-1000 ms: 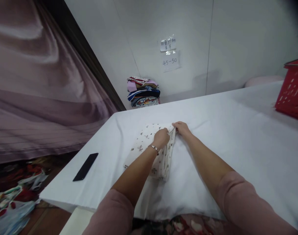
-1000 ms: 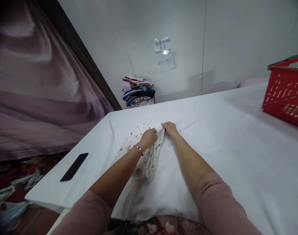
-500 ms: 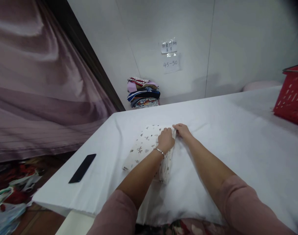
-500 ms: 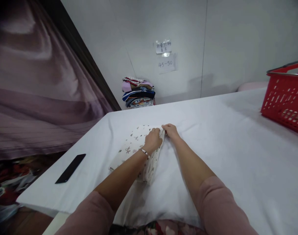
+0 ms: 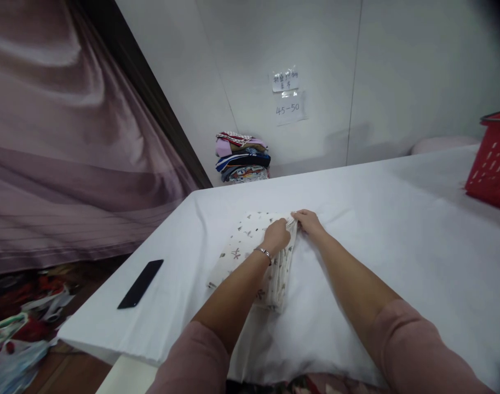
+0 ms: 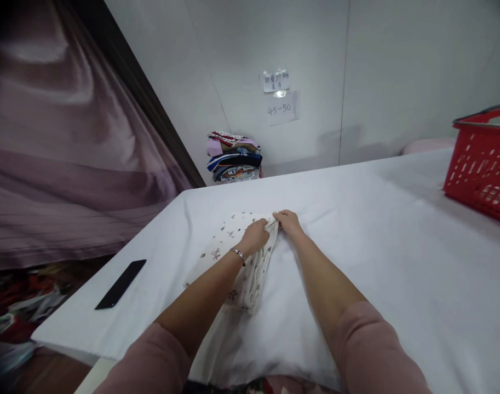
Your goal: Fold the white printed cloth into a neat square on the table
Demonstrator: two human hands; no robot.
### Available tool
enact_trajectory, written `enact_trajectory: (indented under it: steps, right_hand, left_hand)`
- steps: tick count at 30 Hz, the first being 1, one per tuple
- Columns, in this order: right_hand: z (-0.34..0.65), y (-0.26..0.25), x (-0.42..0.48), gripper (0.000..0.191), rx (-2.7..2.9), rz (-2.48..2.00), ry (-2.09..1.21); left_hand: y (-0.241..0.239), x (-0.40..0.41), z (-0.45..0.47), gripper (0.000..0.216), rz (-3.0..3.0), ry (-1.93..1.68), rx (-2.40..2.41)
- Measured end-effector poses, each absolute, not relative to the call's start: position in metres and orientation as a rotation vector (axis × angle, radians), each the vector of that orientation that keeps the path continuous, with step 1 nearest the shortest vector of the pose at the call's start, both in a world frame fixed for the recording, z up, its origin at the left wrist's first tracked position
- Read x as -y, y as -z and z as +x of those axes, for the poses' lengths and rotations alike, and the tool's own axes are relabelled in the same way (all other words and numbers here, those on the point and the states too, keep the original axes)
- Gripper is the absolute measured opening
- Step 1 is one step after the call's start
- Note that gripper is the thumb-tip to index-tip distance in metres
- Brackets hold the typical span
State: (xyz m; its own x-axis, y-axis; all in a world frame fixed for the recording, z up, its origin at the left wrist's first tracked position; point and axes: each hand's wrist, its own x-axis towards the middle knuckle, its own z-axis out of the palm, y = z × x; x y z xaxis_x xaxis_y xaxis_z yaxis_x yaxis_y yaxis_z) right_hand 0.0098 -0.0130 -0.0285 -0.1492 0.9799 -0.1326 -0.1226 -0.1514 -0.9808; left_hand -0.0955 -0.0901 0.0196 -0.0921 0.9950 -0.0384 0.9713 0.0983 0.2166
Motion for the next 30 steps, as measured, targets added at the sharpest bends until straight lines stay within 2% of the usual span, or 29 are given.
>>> enact_trajectory:
  steps: [4, 12, 30]
  right_hand:
    - [0.01, 0.028, 0.013, 0.019, 1.144, -1.145, -1.479]
    - [0.009, 0.031, 0.01, 0.018, 1.148, -1.142, -1.456]
    - [0.009, 0.039, 0.005, 0.018, 1.231, -1.156, -1.344]
  left_hand:
    - [-0.018, 0.093, -0.097, 0.039, 1.998, -0.223, -2.158]
    - [-0.014, 0.091, -0.098, 0.025, 2.0, -0.326, -2.183]
    - [-0.01, 0.084, -0.096, 0.022, 1.949, -0.397, -2.221]
